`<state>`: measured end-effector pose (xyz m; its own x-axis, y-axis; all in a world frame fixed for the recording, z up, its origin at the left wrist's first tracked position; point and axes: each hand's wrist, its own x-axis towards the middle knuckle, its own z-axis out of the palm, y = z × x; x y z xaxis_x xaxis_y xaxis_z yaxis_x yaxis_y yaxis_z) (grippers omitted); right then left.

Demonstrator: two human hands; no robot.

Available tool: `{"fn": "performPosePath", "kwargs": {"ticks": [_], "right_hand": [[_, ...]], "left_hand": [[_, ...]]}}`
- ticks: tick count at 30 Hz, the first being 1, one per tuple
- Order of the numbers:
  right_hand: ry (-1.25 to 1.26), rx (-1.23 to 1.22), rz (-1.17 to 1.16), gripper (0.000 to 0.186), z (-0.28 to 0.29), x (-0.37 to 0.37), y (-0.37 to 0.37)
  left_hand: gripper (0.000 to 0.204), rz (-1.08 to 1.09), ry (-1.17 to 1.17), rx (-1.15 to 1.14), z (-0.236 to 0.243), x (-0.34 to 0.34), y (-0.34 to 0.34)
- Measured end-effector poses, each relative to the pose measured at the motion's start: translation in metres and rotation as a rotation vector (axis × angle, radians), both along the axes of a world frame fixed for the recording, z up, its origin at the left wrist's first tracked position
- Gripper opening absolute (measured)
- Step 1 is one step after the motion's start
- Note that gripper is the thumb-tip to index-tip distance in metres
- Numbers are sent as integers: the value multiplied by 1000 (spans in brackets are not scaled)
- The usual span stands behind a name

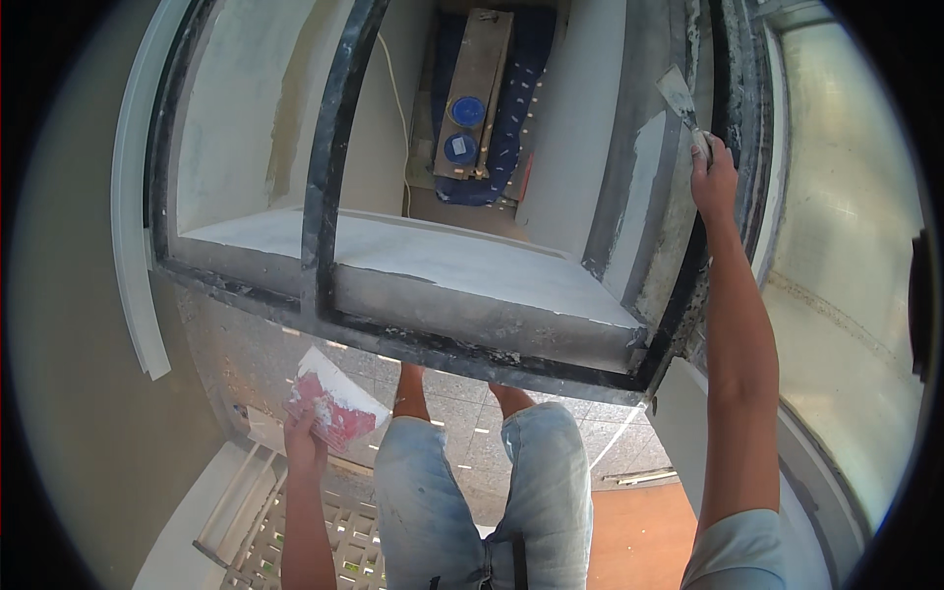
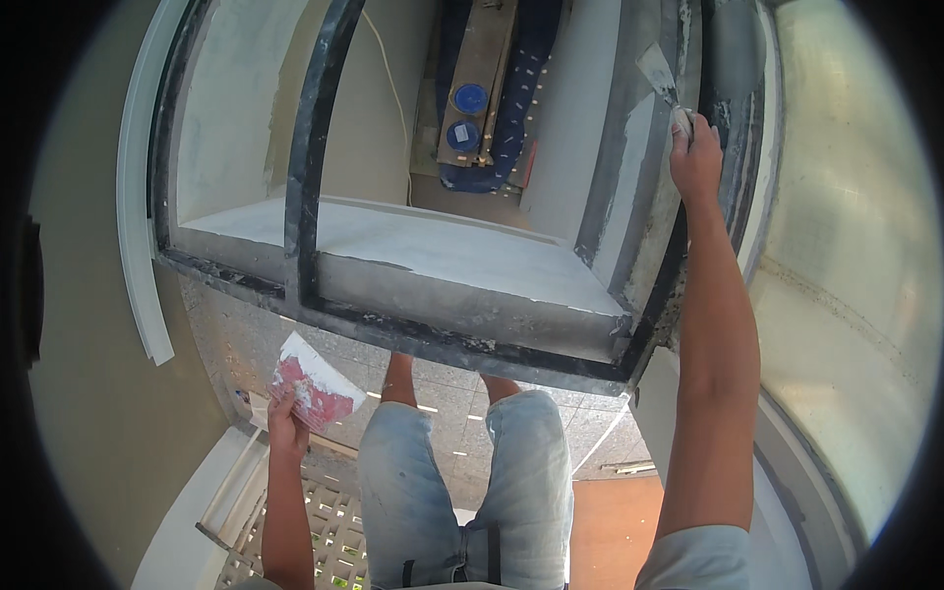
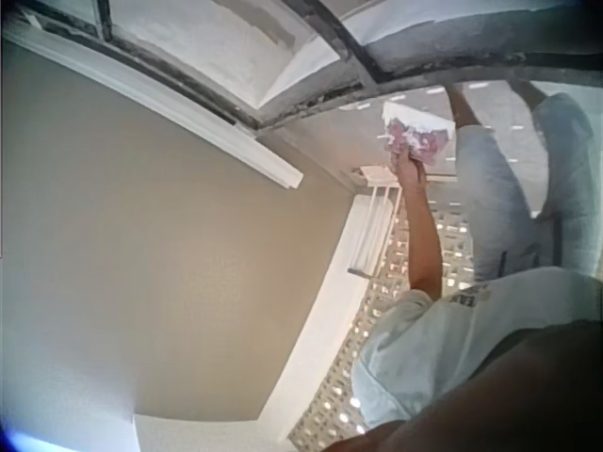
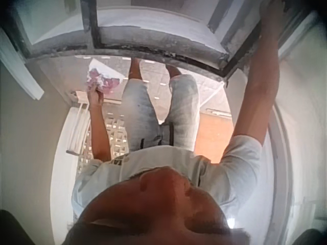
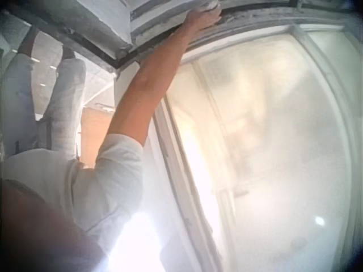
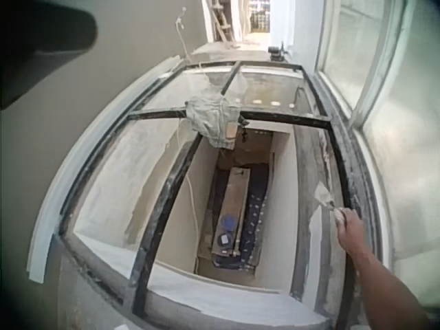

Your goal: The person applies plaster to the corners and edges of a structural frame using a putty knife, scraping and smoothing the material into place while holding a hawk with additional plaster.

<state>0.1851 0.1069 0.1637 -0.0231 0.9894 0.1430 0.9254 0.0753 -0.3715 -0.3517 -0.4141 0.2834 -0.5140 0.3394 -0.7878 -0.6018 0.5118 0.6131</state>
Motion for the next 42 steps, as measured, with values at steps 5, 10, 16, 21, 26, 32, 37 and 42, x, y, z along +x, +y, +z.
{"fn": "performPosePath", "kwargs": {"ticks": [5, 10, 16, 21, 26, 32, 37, 42], "right_hand": [[432, -327, -183, 26, 43, -61, -128], [3, -437, -240, 27, 127, -28, -283], [-249, -543, -199, 27, 149, -27, -319], [-334, -549, -226, 26, 149, -52, -293], [-455, -598, -253, 27, 125, -75, -287], [-587, -565, -171, 23, 92, -68, -293], [-455, -565, -61, 19, 96, -88, -289], [-380, -510, -69, 18, 93, -125, -321]], "left_hand": [[45, 219, 8, -130, 21, -6, -170], [48, 304, -45, -187, 18, 2, -248], [49, 188, -25, -253, 20, -25, -274], [47, 125, -26, -228, 32, -58, -286], [44, 48, 17, -211, 42, -116, -322], [44, 11, 57, -233, 59, -159, -338], [45, 25, 34, -281, 42, -165, -352], [49, 32, -5, -253, 48, -154, -324]]}}
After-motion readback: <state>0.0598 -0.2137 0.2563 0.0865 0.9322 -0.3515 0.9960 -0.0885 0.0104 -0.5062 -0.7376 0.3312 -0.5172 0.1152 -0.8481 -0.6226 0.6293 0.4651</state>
